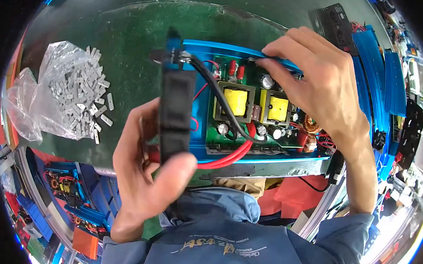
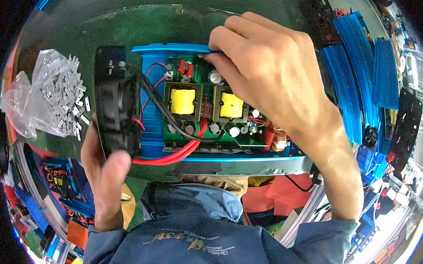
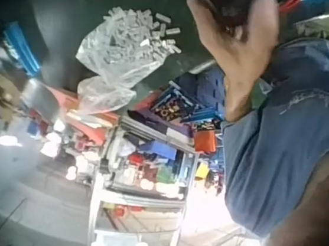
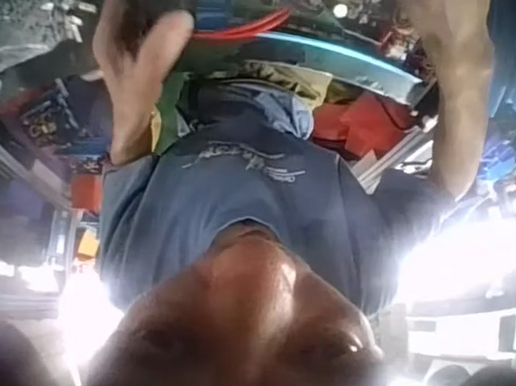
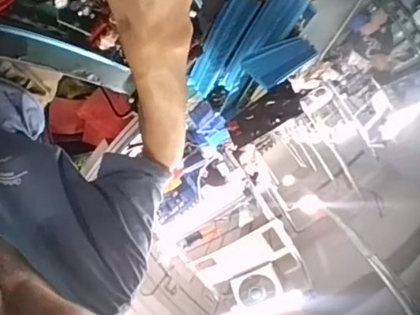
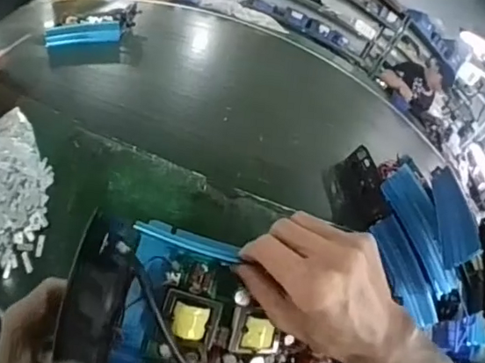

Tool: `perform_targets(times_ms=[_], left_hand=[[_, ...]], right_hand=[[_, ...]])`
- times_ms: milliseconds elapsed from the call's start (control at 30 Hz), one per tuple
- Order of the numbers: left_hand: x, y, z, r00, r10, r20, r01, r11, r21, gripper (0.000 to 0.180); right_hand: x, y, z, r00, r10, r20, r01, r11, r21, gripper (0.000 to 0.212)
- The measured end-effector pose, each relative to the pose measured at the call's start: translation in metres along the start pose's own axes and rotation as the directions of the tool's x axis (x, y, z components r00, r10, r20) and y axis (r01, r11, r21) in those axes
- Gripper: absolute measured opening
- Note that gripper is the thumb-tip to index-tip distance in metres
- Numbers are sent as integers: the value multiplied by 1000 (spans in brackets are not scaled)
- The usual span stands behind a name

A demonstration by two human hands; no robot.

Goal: Assembling and fastening internal components of electronic power inverters using an electric screwdriver.

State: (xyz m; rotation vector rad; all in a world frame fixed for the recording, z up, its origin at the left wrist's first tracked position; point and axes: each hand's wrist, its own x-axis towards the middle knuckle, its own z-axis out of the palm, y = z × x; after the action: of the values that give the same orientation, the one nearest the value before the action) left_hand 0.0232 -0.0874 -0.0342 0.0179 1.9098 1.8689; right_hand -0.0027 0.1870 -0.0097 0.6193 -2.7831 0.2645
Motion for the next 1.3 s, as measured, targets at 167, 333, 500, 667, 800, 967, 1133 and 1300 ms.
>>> perform_targets(times_ms=[167,333,500,667,800,967,1133,1300], left_hand=[[-2,9,1,997,80,12,-80,995,60,80],[19,6,-8,995,-24,94,16,997,77,70],[21,-4,-21,988,-35,149,32,999,26,71],[23,-2,-16,943,256,211,-267,963,26,78],[22,-12,-25,741,582,334,-638,766,80,79],[33,-15,-33,991,-23,133,-1,985,175,68],[24,-17,-39,980,195,-39,-177,945,275,60],[37,-8,-92,889,301,-346,8,744,668,28]], right_hand=[[6,1,-3,999,15,40,-16,999,30,16],[0,0,-9,993,74,90,-76,997,22,14],[-43,-24,-19,964,247,-103,-226,957,181,20],[-140,-67,-34,918,380,-109,-358,916,180,29],[-154,-80,-10,937,324,-128,-323,946,28,42],[-158,-58,12,946,219,-238,-207,975,75,45],[-150,-48,9,950,208,-234,-181,975,132,35],[-155,-55,1,924,309,-226,-301,951,69,38]])
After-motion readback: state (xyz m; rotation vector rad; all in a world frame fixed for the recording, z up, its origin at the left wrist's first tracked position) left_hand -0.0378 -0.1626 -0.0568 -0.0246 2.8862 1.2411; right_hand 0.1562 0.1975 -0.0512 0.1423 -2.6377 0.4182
